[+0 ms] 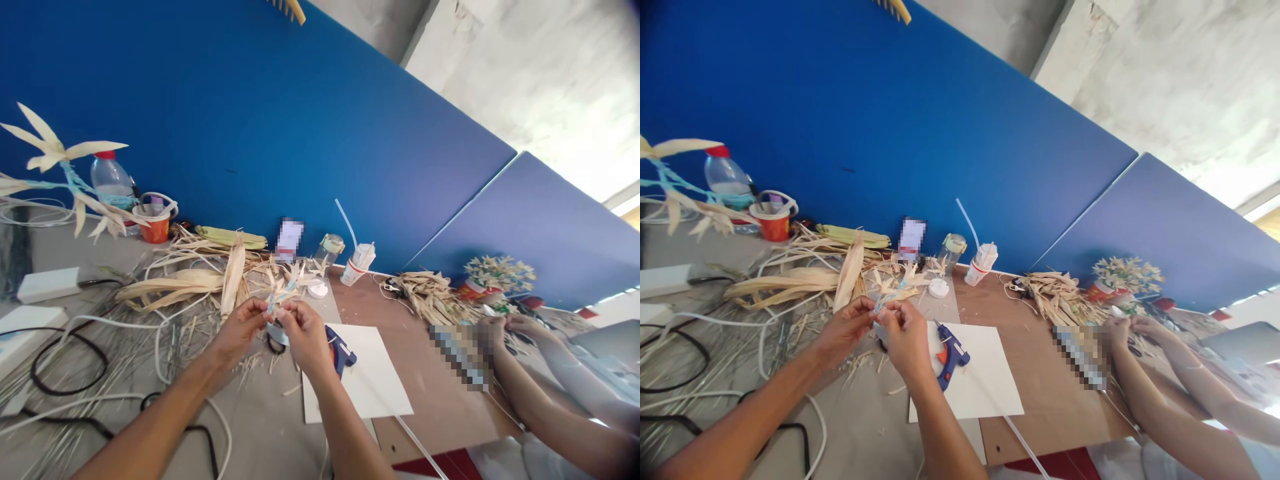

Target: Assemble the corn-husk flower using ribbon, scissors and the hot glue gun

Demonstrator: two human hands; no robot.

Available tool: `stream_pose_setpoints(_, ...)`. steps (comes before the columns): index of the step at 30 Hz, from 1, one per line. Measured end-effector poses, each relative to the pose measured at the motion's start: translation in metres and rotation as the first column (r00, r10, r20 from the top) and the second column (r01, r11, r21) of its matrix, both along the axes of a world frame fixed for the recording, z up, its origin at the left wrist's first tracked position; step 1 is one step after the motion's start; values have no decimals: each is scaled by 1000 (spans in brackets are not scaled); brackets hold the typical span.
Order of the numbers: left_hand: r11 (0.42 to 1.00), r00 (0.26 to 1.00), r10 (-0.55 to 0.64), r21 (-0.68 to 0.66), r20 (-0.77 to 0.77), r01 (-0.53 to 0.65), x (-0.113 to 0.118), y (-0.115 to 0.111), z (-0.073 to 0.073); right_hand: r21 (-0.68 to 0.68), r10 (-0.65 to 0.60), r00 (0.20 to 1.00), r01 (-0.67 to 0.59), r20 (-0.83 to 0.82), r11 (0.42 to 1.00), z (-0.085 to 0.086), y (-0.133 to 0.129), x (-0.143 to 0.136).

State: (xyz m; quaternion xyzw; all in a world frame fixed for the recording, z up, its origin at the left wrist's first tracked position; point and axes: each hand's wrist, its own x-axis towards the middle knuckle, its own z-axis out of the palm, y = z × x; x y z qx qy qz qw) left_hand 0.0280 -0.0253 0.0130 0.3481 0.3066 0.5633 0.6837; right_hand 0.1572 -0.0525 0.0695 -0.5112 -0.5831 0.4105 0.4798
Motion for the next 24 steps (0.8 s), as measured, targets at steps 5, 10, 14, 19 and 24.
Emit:
stream_pose_setpoints(5, 994, 996, 76, 77, -48, -72, 1, 0, 6, -75, -174, 985, 173, -5, 982, -1, 13, -16)
stream_pose_setpoints(10, 998, 999, 42, 41, -35, -40, 1, -1, 4, -126, -135, 951, 103, -277, 987, -12, 23, -23)
stream_pose_setpoints(14, 991, 991, -129, -42, 31, 131, -2, -1, 1, -135, -69, 895, 9, -442, 991, -16, 23, -22)
stream_pose_setpoints(19, 974, 974, -224, -34, 44, 225, -5, -1, 3, -204, -4, 822, -137, -570, 969, -16, 23, -14)
stream_pose_setpoints(24, 981, 972, -181, 42, -151, 189, -3, -2, 4, -287, 5, 741, -265, -671, 921, -18, 25, -8)
